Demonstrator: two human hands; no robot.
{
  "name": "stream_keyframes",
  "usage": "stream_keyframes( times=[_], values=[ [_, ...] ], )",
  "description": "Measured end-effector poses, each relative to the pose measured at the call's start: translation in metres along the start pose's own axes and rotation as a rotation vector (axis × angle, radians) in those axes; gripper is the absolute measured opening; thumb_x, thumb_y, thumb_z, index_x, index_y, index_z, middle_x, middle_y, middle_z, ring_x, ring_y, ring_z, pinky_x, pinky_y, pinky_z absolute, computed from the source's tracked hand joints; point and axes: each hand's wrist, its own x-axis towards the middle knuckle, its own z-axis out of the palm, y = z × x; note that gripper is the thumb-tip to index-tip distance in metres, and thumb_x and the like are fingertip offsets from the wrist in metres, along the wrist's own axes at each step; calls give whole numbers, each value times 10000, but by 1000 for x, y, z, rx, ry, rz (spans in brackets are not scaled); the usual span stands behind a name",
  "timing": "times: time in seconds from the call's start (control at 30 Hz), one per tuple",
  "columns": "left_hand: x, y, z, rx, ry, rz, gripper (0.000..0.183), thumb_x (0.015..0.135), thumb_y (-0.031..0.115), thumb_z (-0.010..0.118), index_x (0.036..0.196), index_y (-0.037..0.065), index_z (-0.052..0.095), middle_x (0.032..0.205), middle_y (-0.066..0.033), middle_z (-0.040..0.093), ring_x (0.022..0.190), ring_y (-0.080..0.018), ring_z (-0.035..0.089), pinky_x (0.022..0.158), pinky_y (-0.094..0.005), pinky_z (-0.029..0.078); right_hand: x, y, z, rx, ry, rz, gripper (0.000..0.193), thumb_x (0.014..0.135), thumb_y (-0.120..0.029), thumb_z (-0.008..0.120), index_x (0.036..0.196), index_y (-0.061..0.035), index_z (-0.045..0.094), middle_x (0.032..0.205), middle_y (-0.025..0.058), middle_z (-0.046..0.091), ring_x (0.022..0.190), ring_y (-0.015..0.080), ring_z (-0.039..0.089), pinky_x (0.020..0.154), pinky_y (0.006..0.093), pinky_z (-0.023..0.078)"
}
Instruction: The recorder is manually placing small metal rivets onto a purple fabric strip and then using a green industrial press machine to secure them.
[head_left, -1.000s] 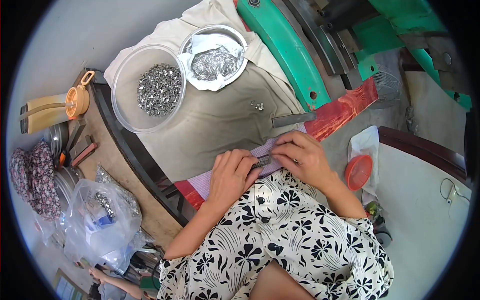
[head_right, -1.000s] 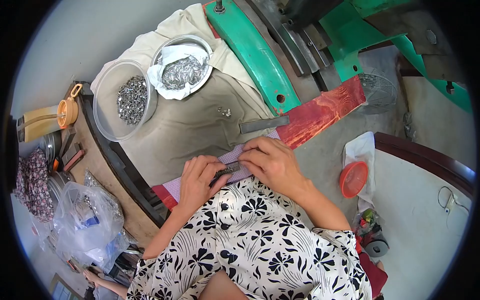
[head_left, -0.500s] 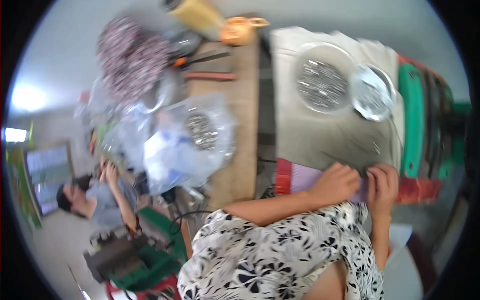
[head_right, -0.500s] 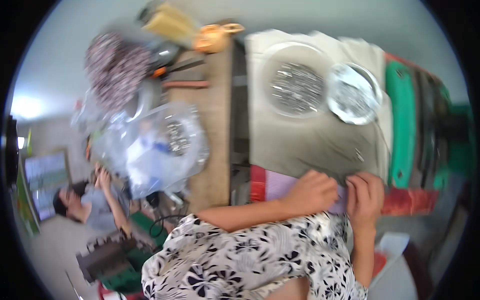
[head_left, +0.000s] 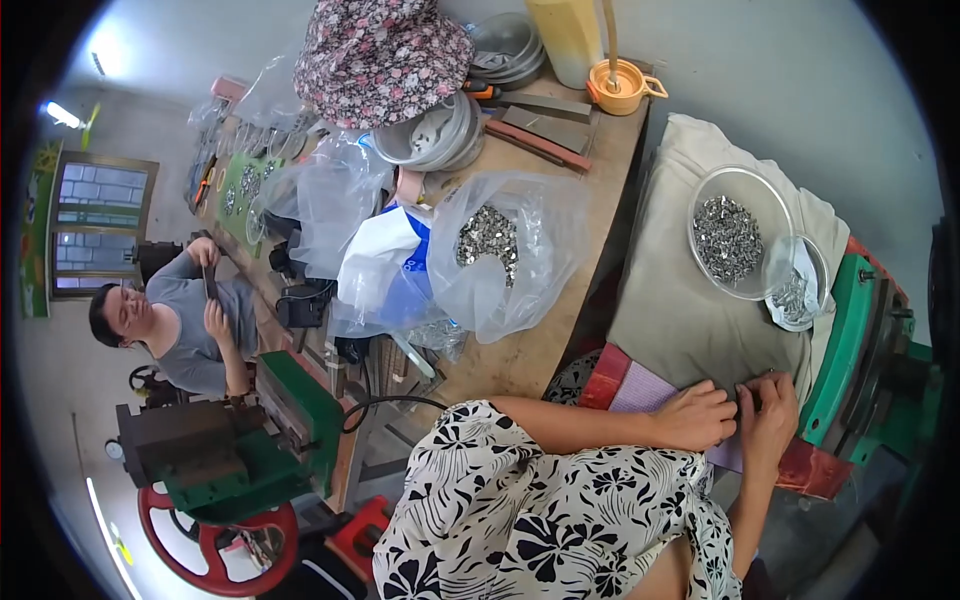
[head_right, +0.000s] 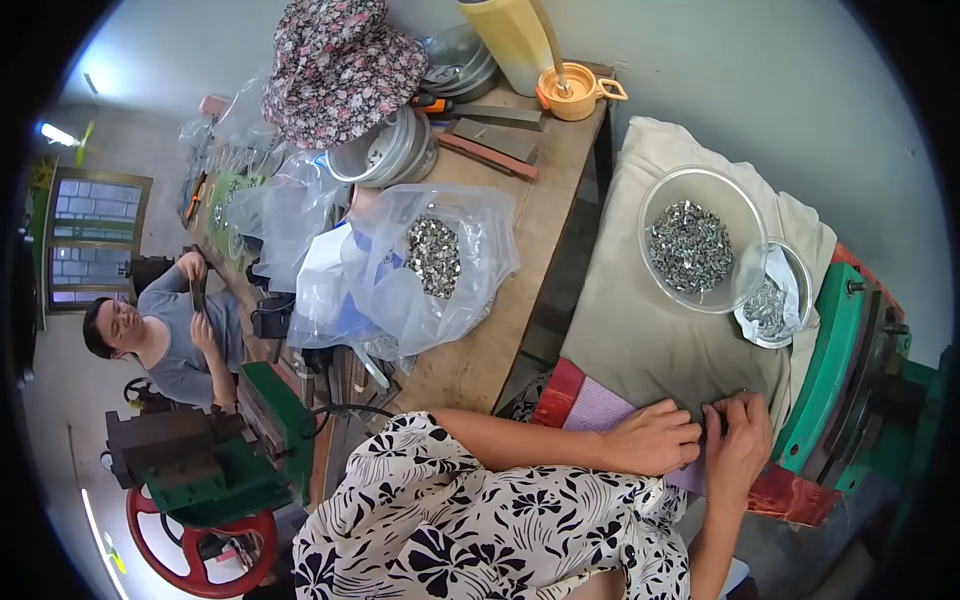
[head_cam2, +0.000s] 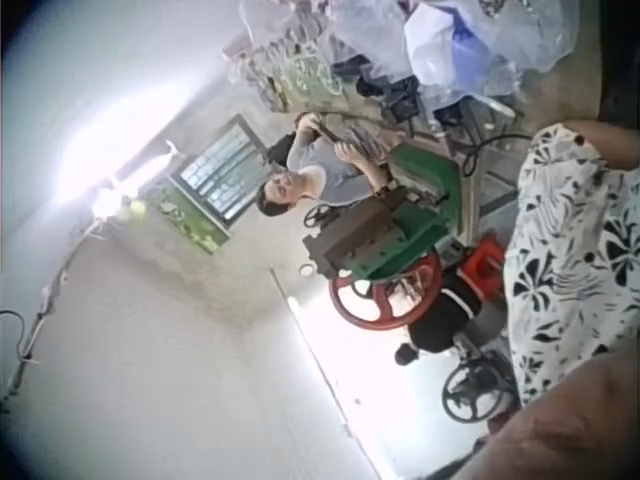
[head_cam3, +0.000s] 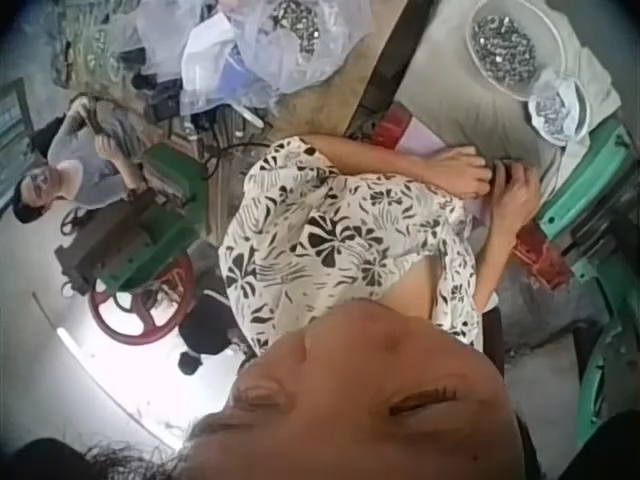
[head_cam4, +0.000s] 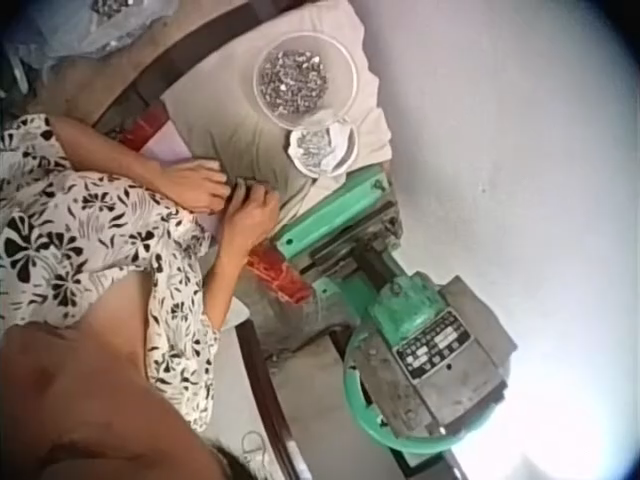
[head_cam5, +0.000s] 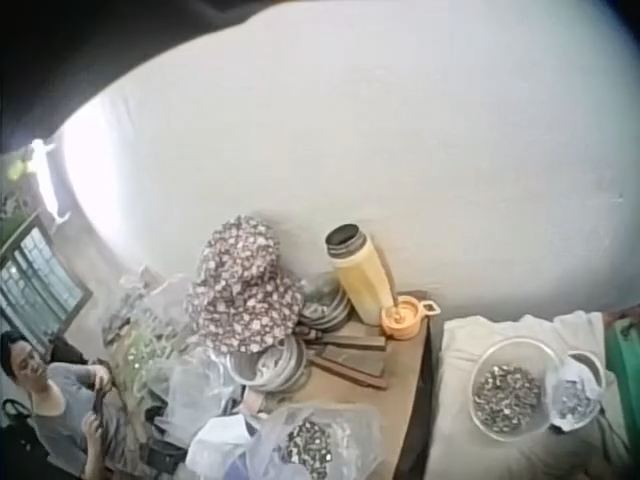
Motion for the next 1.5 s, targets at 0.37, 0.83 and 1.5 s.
stream_keyframes(
  times=[0.37, 0.83, 1.5],
  values=[
    [-1, 12, 12, 40, 13, 25, 107, 766, 205, 621, 836, 126, 641, 858, -15, 557, 885, -185, 531, 792, -365, 373, -19, 18, 14, 184, 76, -12, 152, 719, 31, 729, 858, 14, 670, 1015, 152, 598, 960, 341, 584, 829, 418, 468],
    [14, -9, -48, -203, -338, -78, 370, 756, 175, 773, 1066, 63, 604, 1022, -72, 568, 952, -258, 570, 836, -380, 404, -63, 22, -14, 225, 214, 23, 158, 731, -76, 770, 868, -76, 691, 1045, 54, 635, 1001, 269, 585, 866, 402, 414],
    [19, 0, -66, -42, -434, -38, 383, 738, 211, 784, 1065, 77, 637, 1018, -61, 574, 936, -259, 558, 787, -387, 430, -92, 16, 2, 132, 156, -22, 286, 678, -167, 802, 943, -92, 725, 981, 20, 636, 967, 246, 597, 820, 390, 463]
  ],
)
